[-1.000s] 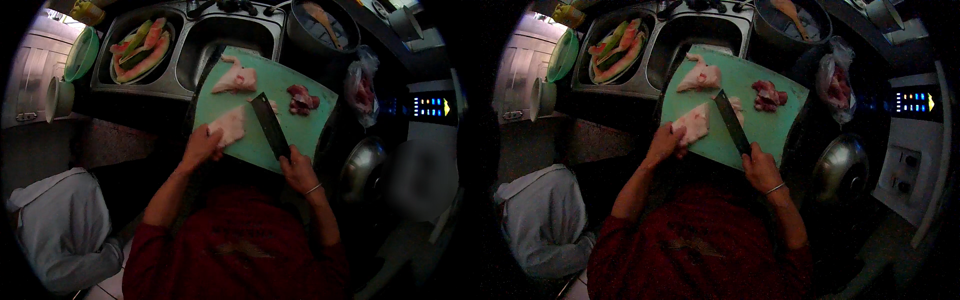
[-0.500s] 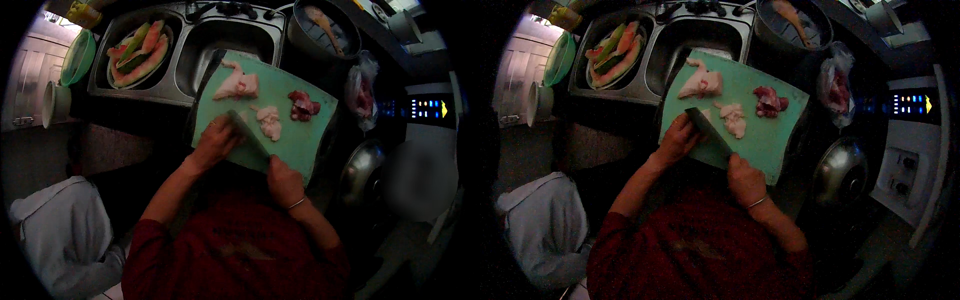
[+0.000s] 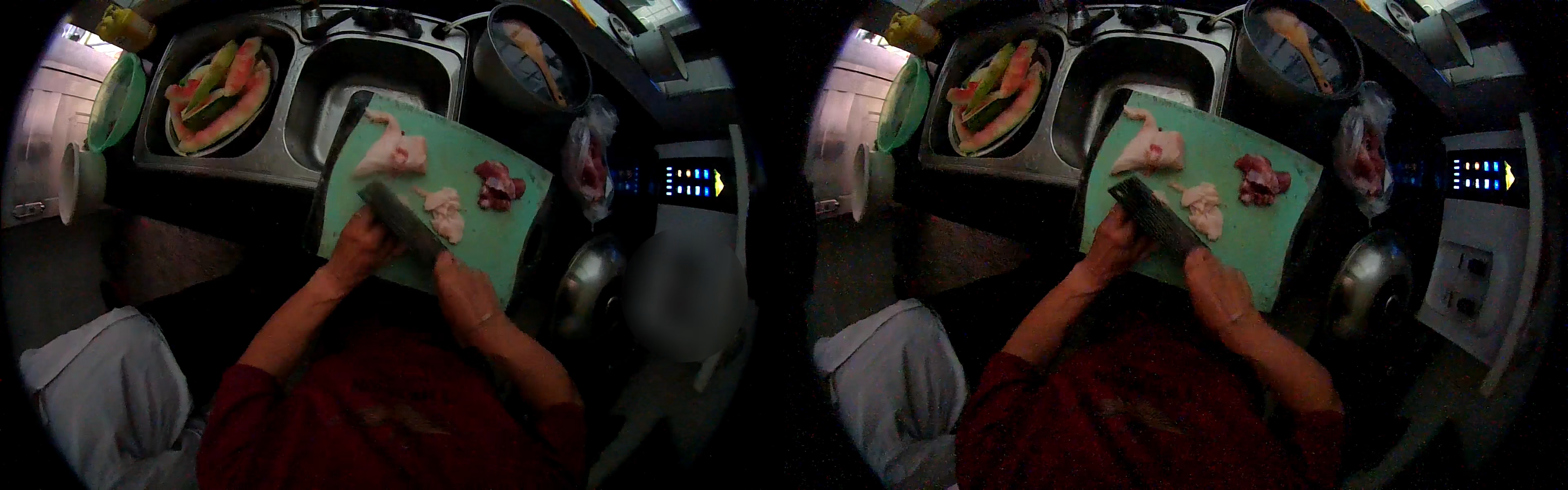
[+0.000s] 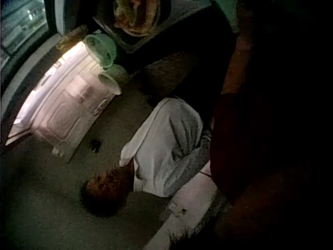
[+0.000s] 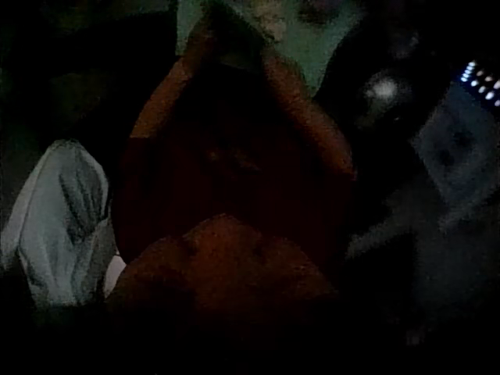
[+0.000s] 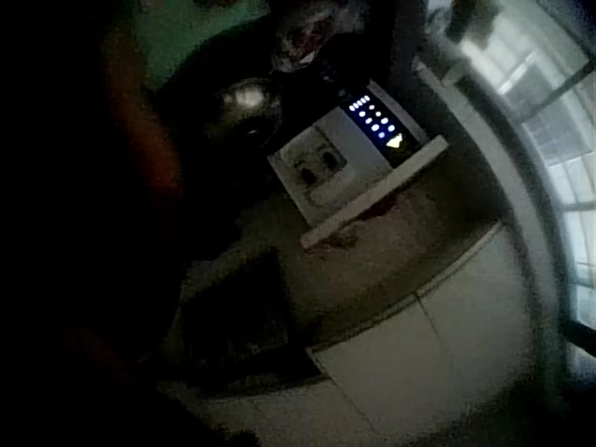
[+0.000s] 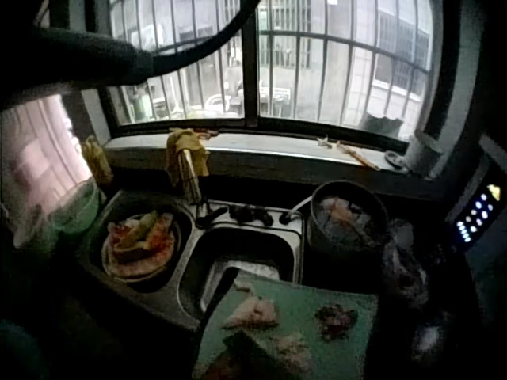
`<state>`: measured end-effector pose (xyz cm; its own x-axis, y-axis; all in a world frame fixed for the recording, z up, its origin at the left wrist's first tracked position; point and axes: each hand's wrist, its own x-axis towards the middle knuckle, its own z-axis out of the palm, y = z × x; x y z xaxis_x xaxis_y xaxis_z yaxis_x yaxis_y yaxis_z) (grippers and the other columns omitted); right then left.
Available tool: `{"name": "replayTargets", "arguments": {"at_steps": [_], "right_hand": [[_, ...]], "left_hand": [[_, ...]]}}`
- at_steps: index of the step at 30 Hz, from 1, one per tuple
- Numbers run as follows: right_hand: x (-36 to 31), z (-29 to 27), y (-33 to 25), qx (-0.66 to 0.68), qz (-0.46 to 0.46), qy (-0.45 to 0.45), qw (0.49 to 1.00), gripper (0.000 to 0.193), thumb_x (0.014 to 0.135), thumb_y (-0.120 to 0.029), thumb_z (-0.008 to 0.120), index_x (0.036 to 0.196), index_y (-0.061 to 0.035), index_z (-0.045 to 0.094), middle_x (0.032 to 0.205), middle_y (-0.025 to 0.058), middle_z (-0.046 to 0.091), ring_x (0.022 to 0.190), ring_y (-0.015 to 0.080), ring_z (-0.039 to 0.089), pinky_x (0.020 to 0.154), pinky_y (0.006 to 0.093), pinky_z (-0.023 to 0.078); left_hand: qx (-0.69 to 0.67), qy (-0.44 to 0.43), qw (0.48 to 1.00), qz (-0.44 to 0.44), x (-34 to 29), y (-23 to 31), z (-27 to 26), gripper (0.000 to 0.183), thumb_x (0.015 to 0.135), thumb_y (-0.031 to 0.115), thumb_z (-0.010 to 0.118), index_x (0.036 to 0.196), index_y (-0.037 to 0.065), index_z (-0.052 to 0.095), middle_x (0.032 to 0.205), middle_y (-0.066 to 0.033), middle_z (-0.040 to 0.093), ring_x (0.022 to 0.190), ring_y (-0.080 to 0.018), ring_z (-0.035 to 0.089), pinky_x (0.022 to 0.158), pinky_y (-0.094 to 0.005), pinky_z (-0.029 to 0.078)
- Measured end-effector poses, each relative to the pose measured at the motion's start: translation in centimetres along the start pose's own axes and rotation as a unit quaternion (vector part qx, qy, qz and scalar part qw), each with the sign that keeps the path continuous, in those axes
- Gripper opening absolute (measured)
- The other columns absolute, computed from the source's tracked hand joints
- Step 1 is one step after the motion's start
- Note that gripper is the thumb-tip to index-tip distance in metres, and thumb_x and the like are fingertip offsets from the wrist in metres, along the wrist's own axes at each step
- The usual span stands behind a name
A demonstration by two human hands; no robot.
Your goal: The person uses a cleaver to slice raw meat on a cutting board into smaller pieces, then places the pieces into a plastic bag.
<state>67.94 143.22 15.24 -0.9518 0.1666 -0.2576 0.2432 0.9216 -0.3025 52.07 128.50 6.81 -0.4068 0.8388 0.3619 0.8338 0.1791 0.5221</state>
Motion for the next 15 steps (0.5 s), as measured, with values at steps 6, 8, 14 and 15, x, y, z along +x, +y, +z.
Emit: {"name": "replayTargets", "arguments": {"at_steps": [6, 8, 14, 15], "right_hand": [[2.7, 1.8, 0.3, 0.006, 0.016, -0.012, 1.0, 0.009, 0.085, -0.006, 0.05, 0.091, 0.0008, 0.048, 0.079, 0.0206, 0.064, 0.071, 0.0387, 0.066, 0.061, 0.0467, 0.054], [0.0, 1.6, 1.4, 0.017, 0.044, -0.056, 0.997, 0.008, 0.085, -0.004, 0.049, 0.092, 0.0004, 0.048, 0.079, 0.0205, 0.064, 0.071, 0.0396, 0.066, 0.061, 0.0474, 0.054], [-1.9, 1.1, 2.3, 0.019, 0.033, -0.042, 0.998, 0.01, 0.084, -0.003, 0.049, 0.093, -0.0013, 0.047, 0.082, 0.021, 0.064, 0.07, 0.0412, 0.065, 0.06, 0.0488, 0.053], [-1.6, 1.1, 2.2, 0.017, 0.028, -0.039, 0.999, 0.01, 0.084, -0.003, 0.049, 0.093, -0.0015, 0.047, 0.082, 0.0209, 0.064, 0.07, 0.0411, 0.065, 0.06, 0.049, 0.053]], "left_hand": [[0.034, 0.021, 0.999, 0.036, 0.3, -0.1, 0.3, 0.044, 0.073, 0.013, 0.075, 0.114, 0.004, 0.063, 0.115, -0.0166, 0.058, 0.104, -0.0391, 0.056, 0.092, -0.0458, 0.048], [-0.01, 0.006, 1.0, 0.013, -0.3, -0.5, 0.5, 0.042, 0.073, 0.013, 0.074, 0.112, 0.004, 0.063, 0.115, -0.0167, 0.058, 0.102, -0.039, 0.055, 0.092, -0.0463, 0.046], [-0.049, 0.042, 0.996, -0.066, -0.5, 1.6, 1.0, 0.038, 0.073, 0.015, 0.073, 0.109, 0.006, 0.062, 0.107, -0.0142, 0.058, 0.097, -0.0353, 0.057, 0.082, -0.0438, 0.046], [-0.03, 0.038, 0.996, -0.072, -0.5, 2.0, 0.8, 0.037, 0.074, 0.015, 0.073, 0.108, 0.007, 0.062, 0.103, -0.013, 0.058, 0.094, -0.034, 0.057, 0.078, -0.0427, 0.047]]}}
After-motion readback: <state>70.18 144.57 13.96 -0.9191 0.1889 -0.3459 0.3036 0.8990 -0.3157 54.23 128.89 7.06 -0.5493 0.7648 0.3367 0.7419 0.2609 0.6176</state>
